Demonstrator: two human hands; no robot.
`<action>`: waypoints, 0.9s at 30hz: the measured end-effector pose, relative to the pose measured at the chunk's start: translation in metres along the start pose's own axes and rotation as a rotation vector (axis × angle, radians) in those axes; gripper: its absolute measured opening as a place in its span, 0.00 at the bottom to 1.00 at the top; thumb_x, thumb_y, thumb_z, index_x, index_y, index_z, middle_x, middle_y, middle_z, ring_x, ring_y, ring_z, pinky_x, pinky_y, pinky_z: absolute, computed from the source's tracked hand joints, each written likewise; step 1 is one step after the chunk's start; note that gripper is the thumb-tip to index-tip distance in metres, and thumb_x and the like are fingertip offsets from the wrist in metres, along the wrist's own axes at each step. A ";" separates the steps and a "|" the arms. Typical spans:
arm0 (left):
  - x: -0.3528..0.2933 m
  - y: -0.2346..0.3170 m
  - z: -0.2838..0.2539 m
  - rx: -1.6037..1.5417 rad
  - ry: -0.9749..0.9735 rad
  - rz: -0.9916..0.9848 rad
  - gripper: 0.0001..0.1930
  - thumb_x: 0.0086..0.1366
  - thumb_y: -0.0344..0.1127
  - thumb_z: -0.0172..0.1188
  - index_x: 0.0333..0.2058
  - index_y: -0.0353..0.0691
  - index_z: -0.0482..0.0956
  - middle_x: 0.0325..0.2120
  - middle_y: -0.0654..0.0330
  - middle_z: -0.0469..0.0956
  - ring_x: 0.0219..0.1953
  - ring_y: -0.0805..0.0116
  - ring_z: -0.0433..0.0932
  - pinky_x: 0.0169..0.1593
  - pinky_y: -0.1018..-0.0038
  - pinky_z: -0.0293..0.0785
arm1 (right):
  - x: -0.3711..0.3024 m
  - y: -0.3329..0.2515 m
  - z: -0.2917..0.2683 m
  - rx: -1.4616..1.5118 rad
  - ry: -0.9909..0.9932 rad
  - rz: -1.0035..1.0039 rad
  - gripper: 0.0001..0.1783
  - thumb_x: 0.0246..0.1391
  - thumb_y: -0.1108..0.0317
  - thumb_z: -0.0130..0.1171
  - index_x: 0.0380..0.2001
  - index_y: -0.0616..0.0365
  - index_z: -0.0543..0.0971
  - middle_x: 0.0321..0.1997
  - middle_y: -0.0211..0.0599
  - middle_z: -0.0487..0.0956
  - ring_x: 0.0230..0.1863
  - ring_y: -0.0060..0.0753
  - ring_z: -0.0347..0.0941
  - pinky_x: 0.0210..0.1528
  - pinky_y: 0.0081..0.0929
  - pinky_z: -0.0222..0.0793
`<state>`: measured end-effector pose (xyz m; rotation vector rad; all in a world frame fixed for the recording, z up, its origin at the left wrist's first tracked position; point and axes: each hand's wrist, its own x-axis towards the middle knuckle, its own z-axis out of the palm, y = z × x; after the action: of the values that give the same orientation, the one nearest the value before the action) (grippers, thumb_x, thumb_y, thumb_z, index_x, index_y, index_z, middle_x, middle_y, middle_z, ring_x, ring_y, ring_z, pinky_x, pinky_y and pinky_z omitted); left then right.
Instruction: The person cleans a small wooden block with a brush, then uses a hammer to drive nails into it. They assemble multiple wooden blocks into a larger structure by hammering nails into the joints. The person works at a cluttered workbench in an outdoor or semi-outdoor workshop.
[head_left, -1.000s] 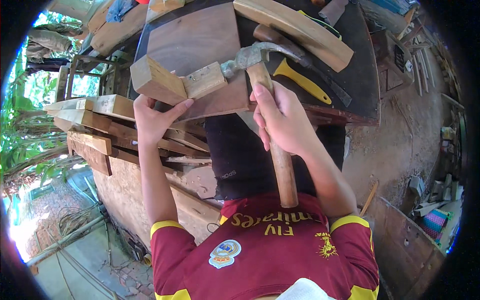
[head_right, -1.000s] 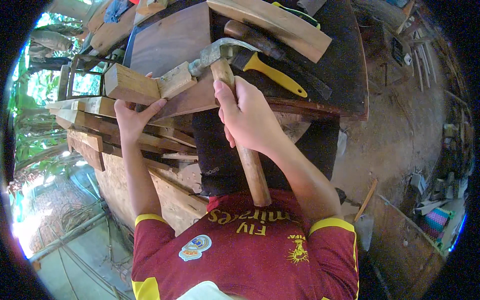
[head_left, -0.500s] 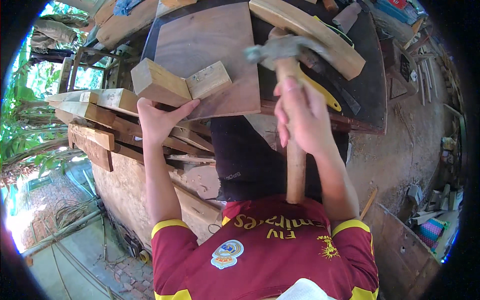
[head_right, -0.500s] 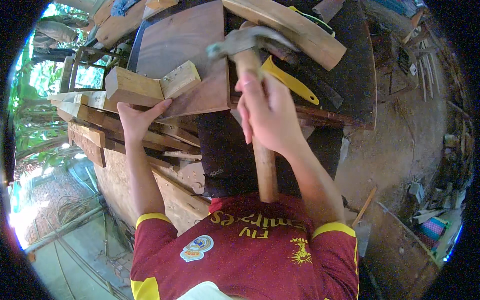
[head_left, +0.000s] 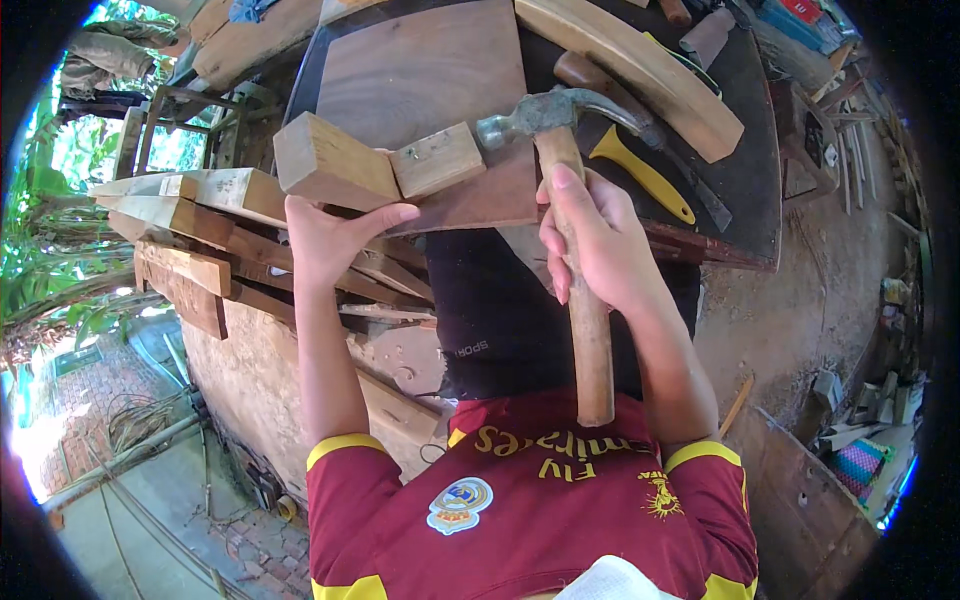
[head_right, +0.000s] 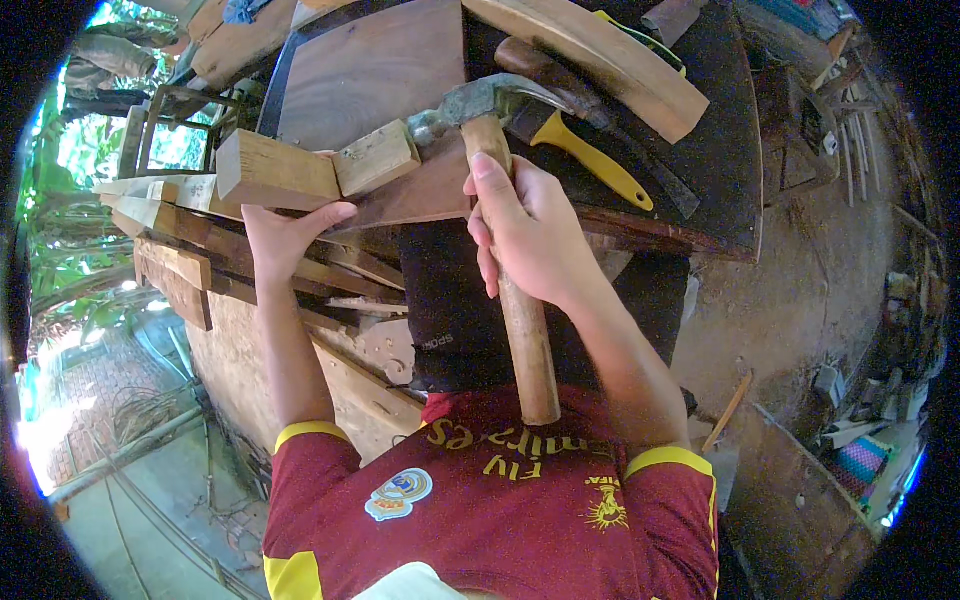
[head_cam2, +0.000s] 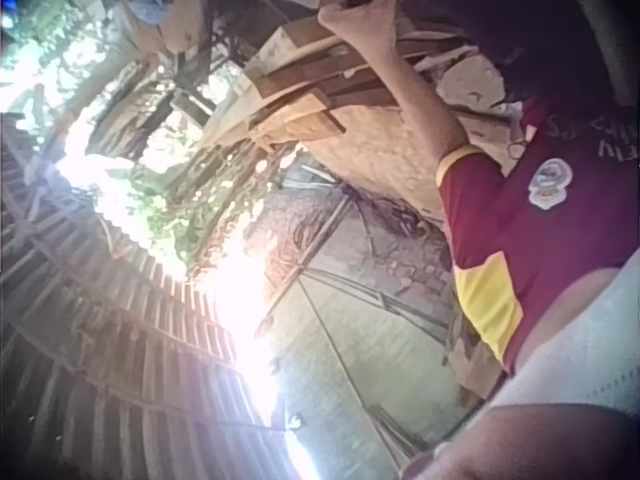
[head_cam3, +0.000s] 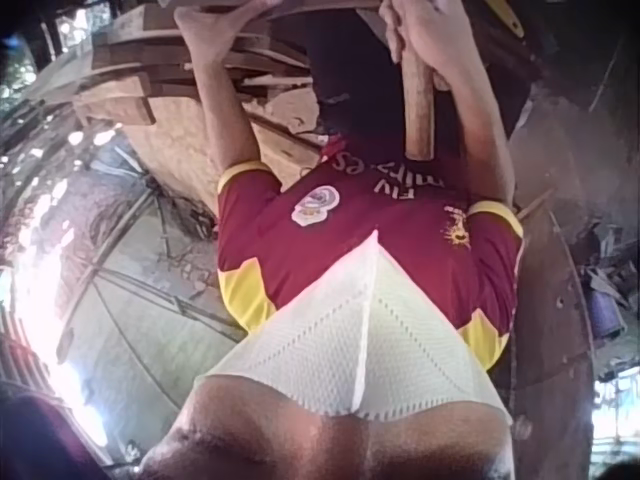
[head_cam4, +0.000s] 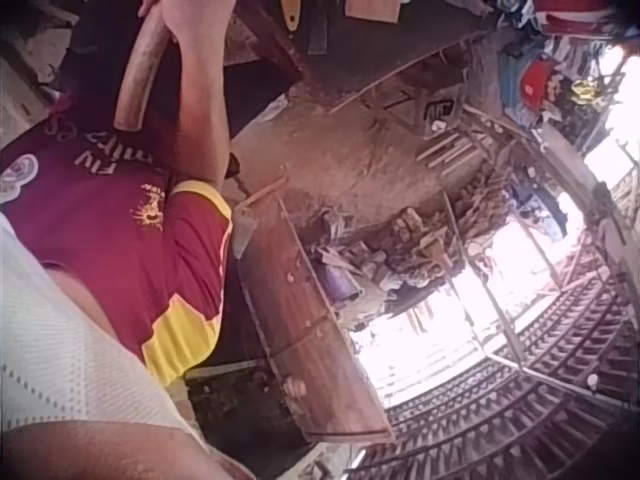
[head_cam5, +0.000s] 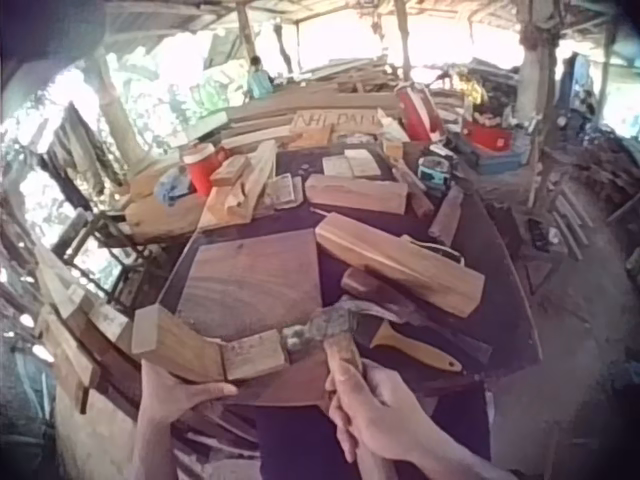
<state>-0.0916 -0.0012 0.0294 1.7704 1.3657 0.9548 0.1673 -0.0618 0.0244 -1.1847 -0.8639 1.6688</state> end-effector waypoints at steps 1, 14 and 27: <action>0.000 -0.001 0.000 -0.038 -0.017 -0.001 0.30 0.39 0.26 0.80 0.44 0.29 0.78 0.42 0.55 0.81 0.43 0.67 0.79 0.50 0.70 0.76 | 0.000 0.000 0.000 -0.007 -0.008 -0.005 0.24 0.67 0.48 0.45 0.39 0.62 0.68 0.19 0.29 0.67 0.09 0.23 0.65 0.10 0.24 0.64; 0.046 0.026 0.002 -0.539 0.178 0.621 0.39 0.69 0.66 0.41 0.50 0.26 0.70 0.43 0.41 0.76 0.41 0.51 0.78 0.45 0.58 0.76 | 0.000 -0.003 0.001 -0.012 0.014 -0.006 0.22 0.69 0.51 0.42 0.38 0.64 0.68 0.17 0.29 0.67 0.09 0.25 0.66 0.09 0.25 0.62; 0.042 0.028 0.011 -0.751 0.126 0.439 0.07 0.57 0.29 0.49 0.31 0.29 0.71 0.20 0.55 0.67 0.21 0.68 0.64 0.27 0.72 0.65 | -0.007 -0.009 -0.009 0.264 0.275 -0.219 0.23 0.68 0.48 0.44 0.39 0.61 0.68 0.17 0.31 0.67 0.08 0.25 0.64 0.08 0.24 0.61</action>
<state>-0.0619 0.0327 0.0544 1.4347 0.5411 1.5809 0.1792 -0.0647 0.0317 -1.0638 -0.5604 1.3569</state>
